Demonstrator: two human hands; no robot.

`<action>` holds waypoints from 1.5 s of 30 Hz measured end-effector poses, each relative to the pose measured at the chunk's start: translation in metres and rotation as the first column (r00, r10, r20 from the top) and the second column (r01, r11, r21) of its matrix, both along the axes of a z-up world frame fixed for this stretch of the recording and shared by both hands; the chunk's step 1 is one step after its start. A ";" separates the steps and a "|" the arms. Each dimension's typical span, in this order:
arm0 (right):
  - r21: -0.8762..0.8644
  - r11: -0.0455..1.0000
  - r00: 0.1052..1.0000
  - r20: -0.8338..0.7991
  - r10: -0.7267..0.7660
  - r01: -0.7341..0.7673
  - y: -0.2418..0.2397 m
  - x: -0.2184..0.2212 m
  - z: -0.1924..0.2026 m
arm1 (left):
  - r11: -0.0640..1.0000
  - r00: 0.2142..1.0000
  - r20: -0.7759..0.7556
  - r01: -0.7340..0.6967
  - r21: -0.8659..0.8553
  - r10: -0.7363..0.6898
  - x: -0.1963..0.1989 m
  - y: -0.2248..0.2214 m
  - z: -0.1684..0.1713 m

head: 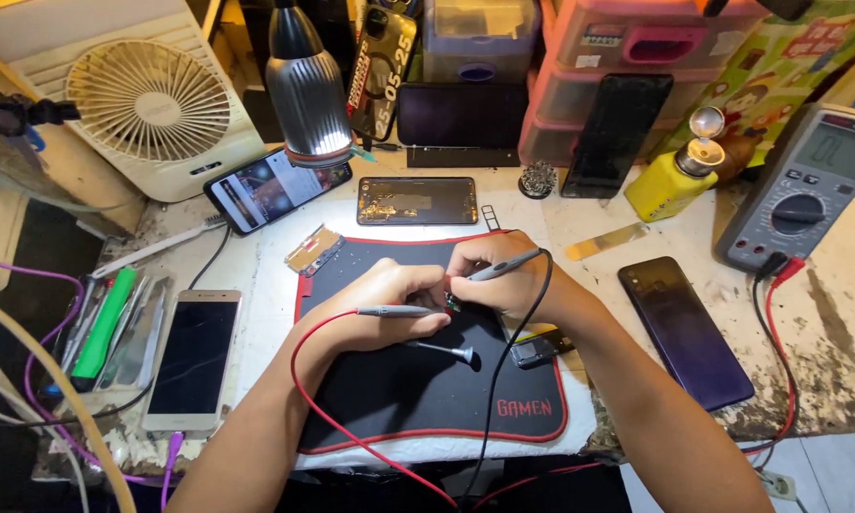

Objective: Diagnosing a faulty mobile phone circuit board using a digital multimeter and probes.

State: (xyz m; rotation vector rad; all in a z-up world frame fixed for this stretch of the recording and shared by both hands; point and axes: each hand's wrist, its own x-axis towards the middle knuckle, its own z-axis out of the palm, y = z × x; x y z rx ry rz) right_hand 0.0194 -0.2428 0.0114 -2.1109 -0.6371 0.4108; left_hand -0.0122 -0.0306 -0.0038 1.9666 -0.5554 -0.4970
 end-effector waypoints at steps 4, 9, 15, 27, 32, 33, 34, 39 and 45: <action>-0.007 1.000 1.000 -0.016 0.001 -0.001 0.001 0.001 -0.002 | 1.000 1.000 -0.009 -0.006 -0.009 0.006 -0.001 0.000 0.005; -0.015 1.000 1.000 -0.013 0.001 -0.001 0.001 0.002 -0.003 | 1.000 1.000 -0.019 -0.018 -0.004 0.018 -0.002 0.000 0.003; 0.009 1.000 1.000 0.010 0.025 -0.025 0.000 0.002 -0.003 | 1.000 1.000 -0.020 -0.015 -0.020 0.014 -0.001 -0.001 -0.002; 0.031 0.999 0.999 0.016 0.039 -0.040 -0.001 0.004 -0.008 | 0.999 0.999 -0.028 -0.021 0.031 0.022 -0.001 -0.003 0.004; 0.024 0.999 0.999 0.023 0.044 -0.044 -0.001 0.005 -0.008 | 0.999 0.999 -0.017 -0.026 0.030 0.027 -0.002 -0.003 0.006; 0.025 0.999 0.999 0.022 0.046 -0.046 -0.001 0.005 -0.008 | 0.999 0.999 -0.018 -0.026 0.030 0.027 -0.002 -0.003 0.007; 0.025 0.999 0.999 0.024 0.046 -0.047 0.000 0.005 -0.007 | 0.999 1.000 -0.016 -0.027 0.029 0.027 -0.002 -0.002 0.007; 0.020 0.999 0.999 0.009 0.041 -0.041 -0.001 0.005 -0.006 | 1.000 1.000 -0.002 -0.014 -0.006 0.014 -0.003 -0.003 0.010; 0.016 0.999 1.000 -0.003 0.029 -0.029 -0.002 0.004 -0.008 | 1.000 1.000 -0.011 -0.018 -0.020 0.018 -0.004 -0.003 0.007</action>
